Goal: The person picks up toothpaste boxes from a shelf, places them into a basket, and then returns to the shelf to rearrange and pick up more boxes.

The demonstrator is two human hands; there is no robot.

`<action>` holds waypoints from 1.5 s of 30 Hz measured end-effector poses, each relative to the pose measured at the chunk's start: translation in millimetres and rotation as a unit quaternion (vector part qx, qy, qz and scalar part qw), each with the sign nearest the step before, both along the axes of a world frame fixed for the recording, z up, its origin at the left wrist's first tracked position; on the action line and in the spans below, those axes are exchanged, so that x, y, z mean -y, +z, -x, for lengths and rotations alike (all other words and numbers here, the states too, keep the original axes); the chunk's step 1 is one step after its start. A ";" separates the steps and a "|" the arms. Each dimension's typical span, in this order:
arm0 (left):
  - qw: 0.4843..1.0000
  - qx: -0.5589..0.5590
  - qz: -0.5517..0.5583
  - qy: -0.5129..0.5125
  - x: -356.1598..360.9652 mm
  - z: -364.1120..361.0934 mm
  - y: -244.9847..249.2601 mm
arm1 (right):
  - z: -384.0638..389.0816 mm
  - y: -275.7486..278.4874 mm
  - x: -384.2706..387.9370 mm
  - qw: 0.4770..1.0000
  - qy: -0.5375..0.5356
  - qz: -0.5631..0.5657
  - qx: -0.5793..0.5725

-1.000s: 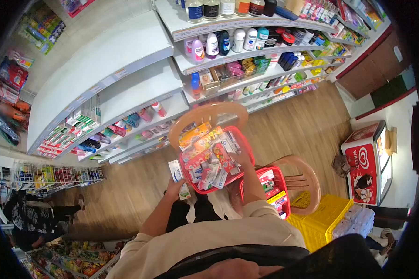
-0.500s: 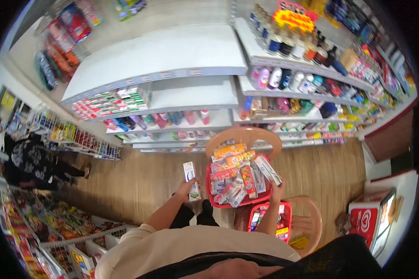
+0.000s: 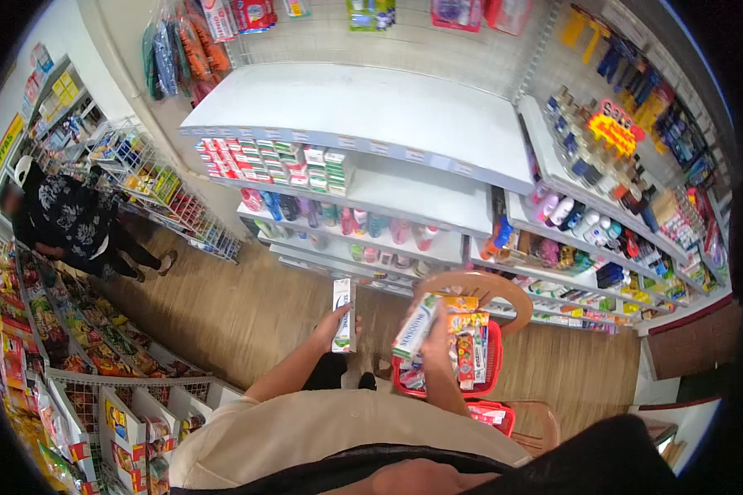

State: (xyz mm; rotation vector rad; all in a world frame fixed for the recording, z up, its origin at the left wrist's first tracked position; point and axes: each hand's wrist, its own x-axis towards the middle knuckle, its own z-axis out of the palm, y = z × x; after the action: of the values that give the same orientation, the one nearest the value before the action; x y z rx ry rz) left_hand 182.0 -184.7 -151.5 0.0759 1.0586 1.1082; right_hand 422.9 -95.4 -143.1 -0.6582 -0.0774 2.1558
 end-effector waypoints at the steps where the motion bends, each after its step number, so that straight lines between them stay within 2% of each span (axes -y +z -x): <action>1: 1.000 0.008 -0.002 0.003 2.5 13.2 -4.5 | 27.5 5.1 -2.7 0.999 0.038 0.013 -0.007; 2: 1.000 -0.015 0.007 0.019 3.3 27.1 -11.3 | 52.3 10.3 -4.9 0.994 0.061 0.054 -0.068; 3: 1.000 -0.013 0.008 0.020 3.1 42.6 -10.5 | 71.6 13.7 -11.0 0.993 0.084 0.007 -0.085; 5: 0.999 -0.029 0.009 0.023 7.8 73.0 -3.2 | 111.9 63.7 -16.6 0.987 0.072 0.015 -0.143; 7: 0.999 -0.043 0.015 0.011 1.1 103.4 9.3 | 148.5 109.2 -33.6 0.998 0.049 0.021 -0.017; 9: 0.995 -0.089 -0.002 0.038 -7.1 129.0 29.5 | 168.4 109.6 -55.8 0.997 0.074 -0.007 -0.011; 11: 0.995 -0.095 -0.011 0.021 -17.8 157.3 32.1 | 182.8 94.0 -75.9 0.989 0.147 -0.018 -0.002; 13: 0.996 -0.087 -0.010 0.010 -30.9 180.8 31.4 | 196.8 85.3 -83.1 0.991 0.135 -0.012 0.001; 15: 0.998 -0.064 0.001 -0.002 -45.0 203.5 27.1 | 204.9 77.7 -83.0 0.992 0.068 -0.084 0.070; 17: 0.999 -0.036 0.016 -0.007 -53.5 216.6 24.1 | 201.0 70.9 -93.0 0.996 0.091 -0.006 0.000; 19: 0.989 -0.075 -0.122 -0.041 -60.5 222.3 43.5 | 205.4 103.9 -87.0 0.995 0.079 -0.027 0.045; 20: 0.990 -0.059 -0.119 -0.052 -64.1 225.6 54.5 | 210.7 104.0 -86.5 0.997 0.020 -0.046 0.053; 21: 0.989 -0.060 -0.123 -0.051 -67.4 227.3 61.1 | 214.2 120.0 -85.1 0.999 -0.011 0.017 0.043; 23: 0.982 -0.087 -0.153 -0.064 -71.1 227.8 72.8 | 215.2 145.5 -83.5 0.999 -0.024 -0.027 0.024; 24: 0.985 -0.073 -0.132 -0.084 -71.9 228.8 88.0 | 212.0 140.8 -91.9 0.999 -0.022 -0.029 0.026; 26: 0.985 -0.062 -0.136 -0.084 -73.8 230.0 90.4 | 204.0 125.8 -112.7 0.991 -0.039 -0.114 0.060; 27: 0.985 -0.053 -0.140 -0.085 -74.6 230.5 90.7 | 205.6 129.4 -120.6 0.991 -0.038 -0.114 0.061; 30: 0.984 -0.073 -0.125 -0.103 -79.9 232.2 86.2 | 221.2 161.6 -146.3 0.955 -0.121 -0.193 0.191; 33: 0.987 -0.069 -0.125 -0.076 -84.5 230.9 85.2 | 235.1 166.2 -165.3 0.939 -0.142 -0.197 0.243; 35: 0.987 -0.065 -0.126 -0.071 -84.7 231.7 86.0 | 240.4 164.8 -172.2 0.939 -0.115 -0.210 0.245; 38: 0.989 -0.059 -0.121 -0.057 -84.8 229.5 91.8 | 246.7 152.6 -181.8 0.961 -0.069 -0.197 0.180; 39: 0.990 -0.060 -0.118 -0.047 -84.9 229.3 93.8 | 247.4 162.5 -175.0 0.961 -0.066 -0.198 0.179; 41: 0.991 -0.057 -0.111 -0.046 -84.0 230.5 94.2 | 250.4 198.8 -151.1 0.979 0.019 -0.175 0.106; 43: 0.992 -0.054 -0.105 -0.046 -82.7 230.4 99.4 | 254.8 202.5 -144.8 0.973 0.024 -0.197 0.122; 45: 0.993 -0.076 -0.081 -0.038 -80.1 228.0 105.2 | 254.8 190.6 -144.7 0.956 0.003 -0.218 0.198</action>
State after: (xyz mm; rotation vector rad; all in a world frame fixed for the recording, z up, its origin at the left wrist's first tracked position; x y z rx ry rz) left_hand -46.0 -104.6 -46.3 0.3321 1.0894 1.1314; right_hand 168.1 49.3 47.5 -0.8114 -0.7481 1.8902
